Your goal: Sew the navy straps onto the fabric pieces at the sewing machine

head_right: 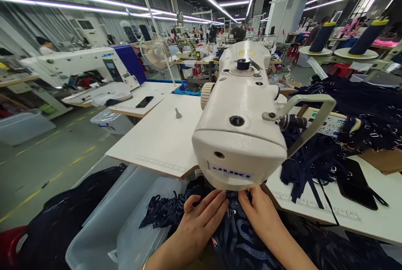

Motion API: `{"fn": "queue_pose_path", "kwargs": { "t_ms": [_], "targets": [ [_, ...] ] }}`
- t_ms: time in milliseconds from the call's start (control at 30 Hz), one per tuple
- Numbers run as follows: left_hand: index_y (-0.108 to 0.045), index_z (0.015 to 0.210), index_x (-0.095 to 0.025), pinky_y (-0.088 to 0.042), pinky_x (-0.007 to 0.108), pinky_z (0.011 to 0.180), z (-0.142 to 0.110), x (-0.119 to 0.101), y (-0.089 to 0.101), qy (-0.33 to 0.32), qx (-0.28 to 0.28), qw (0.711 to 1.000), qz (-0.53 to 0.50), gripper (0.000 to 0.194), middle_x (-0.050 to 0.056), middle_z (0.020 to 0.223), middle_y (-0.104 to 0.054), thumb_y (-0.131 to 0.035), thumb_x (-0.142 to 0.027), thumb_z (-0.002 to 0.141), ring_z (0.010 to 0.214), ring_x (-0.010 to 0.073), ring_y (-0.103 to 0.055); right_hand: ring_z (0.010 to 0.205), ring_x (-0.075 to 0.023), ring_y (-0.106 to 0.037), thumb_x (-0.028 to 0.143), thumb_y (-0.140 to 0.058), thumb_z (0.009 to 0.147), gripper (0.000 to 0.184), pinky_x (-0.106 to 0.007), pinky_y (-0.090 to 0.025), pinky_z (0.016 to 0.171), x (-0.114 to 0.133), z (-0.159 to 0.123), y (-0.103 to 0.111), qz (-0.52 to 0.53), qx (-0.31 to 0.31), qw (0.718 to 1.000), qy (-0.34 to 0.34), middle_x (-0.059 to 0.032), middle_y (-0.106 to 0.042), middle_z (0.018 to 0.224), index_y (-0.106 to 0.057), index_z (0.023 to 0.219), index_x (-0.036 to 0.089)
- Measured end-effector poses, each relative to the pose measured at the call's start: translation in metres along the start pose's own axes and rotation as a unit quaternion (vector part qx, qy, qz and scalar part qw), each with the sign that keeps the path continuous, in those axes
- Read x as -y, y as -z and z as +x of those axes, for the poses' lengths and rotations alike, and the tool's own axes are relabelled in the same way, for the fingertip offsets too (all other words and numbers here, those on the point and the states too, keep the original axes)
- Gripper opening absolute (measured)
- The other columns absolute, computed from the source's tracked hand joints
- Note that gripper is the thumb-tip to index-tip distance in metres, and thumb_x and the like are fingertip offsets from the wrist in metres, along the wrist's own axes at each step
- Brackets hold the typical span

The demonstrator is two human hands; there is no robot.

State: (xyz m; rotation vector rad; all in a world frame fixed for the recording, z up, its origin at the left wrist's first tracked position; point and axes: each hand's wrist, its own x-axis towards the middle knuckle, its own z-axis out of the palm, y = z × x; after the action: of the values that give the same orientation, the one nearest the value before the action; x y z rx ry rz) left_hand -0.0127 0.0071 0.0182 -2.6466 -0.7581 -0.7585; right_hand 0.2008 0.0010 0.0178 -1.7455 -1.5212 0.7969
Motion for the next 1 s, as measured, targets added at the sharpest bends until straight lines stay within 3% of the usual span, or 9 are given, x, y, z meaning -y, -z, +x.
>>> {"fn": "queue_pose_path", "kwargs": {
  "t_ms": [167,233,400,567,700,867,1000],
  "targets": [
    [-0.062,0.122,-0.019,-0.026,0.029,0.100,-0.006,0.001,-0.017,0.036,-0.083,0.995,-0.043,0.037,0.005,0.127,-0.062,-0.032,-0.023,0.103,0.123,0.0158,-0.049,0.097,-0.0230,-0.059,0.042,-0.039,0.093,0.025,-0.034,-0.047,0.086,-0.001,-0.001,0.005,0.014,-0.051,0.996,0.068,-0.0067,-0.064,0.092,-0.054,0.091,0.022],
    [-0.059,0.128,-0.020,-0.029,0.029,0.097,-0.009,0.004,-0.025,0.050,-0.083,0.992,-0.079,0.038,0.006,0.127,-0.062,-0.032,-0.028,0.102,0.122,0.0173,-0.050,0.091,-0.0198,-0.060,0.039,-0.038,0.094,0.024,-0.030,-0.048,0.083,-0.007,0.001,0.010,0.008,-0.080,0.995,0.066,-0.0047,-0.063,0.090,-0.054,0.089,0.022],
    [-0.046,0.140,-0.023,-0.032,0.032,0.093,-0.012,0.009,-0.027,0.051,-0.054,0.991,-0.110,0.046,0.007,0.128,-0.061,-0.036,-0.018,0.095,0.121,0.0214,-0.051,0.071,-0.0175,-0.058,0.040,-0.041,0.090,0.024,-0.027,-0.048,0.067,-0.051,0.004,0.048,-0.035,-0.148,0.988,-0.008,-0.0012,-0.061,0.076,-0.055,0.082,0.022],
    [-0.040,0.144,-0.024,-0.032,0.032,0.092,-0.010,0.008,-0.024,0.049,-0.056,0.992,-0.100,0.058,0.006,0.128,-0.061,-0.037,-0.009,0.088,0.117,0.0216,-0.053,0.083,-0.0236,-0.060,0.037,-0.049,0.085,0.020,-0.037,-0.045,0.077,-0.114,0.008,0.101,-0.096,-0.256,0.953,-0.132,-0.0074,-0.063,0.090,-0.058,0.088,0.019],
    [-0.033,0.148,-0.025,-0.031,0.033,0.092,-0.007,0.006,-0.024,0.041,-0.058,0.993,-0.093,0.066,0.005,0.128,-0.061,-0.035,-0.004,0.085,0.117,0.0212,-0.053,0.083,-0.0193,-0.060,0.029,-0.062,0.084,0.014,-0.037,-0.045,0.078,-0.142,0.010,0.112,-0.096,-0.269,0.938,-0.197,-0.0033,-0.061,0.088,-0.058,0.082,0.016],
    [-0.049,0.138,-0.022,-0.030,0.034,0.095,0.000,0.002,-0.020,0.040,-0.059,0.993,-0.089,0.057,0.005,0.126,-0.063,-0.037,-0.005,0.085,0.115,0.0209,-0.053,0.070,-0.0157,-0.055,0.036,-0.068,0.079,0.024,-0.032,-0.045,0.069,-0.141,0.005,0.118,0.005,-0.273,0.945,-0.181,0.0004,-0.057,0.074,-0.056,0.068,0.018],
    [-0.060,0.123,-0.018,-0.029,0.035,0.099,0.006,-0.002,-0.015,0.021,-0.057,0.997,-0.055,0.043,0.007,0.124,-0.063,-0.038,-0.008,0.089,0.116,0.0220,-0.051,0.060,-0.0139,-0.050,0.060,-0.061,0.075,0.037,-0.028,-0.045,0.056,-0.115,-0.007,0.121,0.179,-0.270,0.939,-0.111,0.0013,-0.055,0.074,-0.054,0.077,0.023]
  ]
}}
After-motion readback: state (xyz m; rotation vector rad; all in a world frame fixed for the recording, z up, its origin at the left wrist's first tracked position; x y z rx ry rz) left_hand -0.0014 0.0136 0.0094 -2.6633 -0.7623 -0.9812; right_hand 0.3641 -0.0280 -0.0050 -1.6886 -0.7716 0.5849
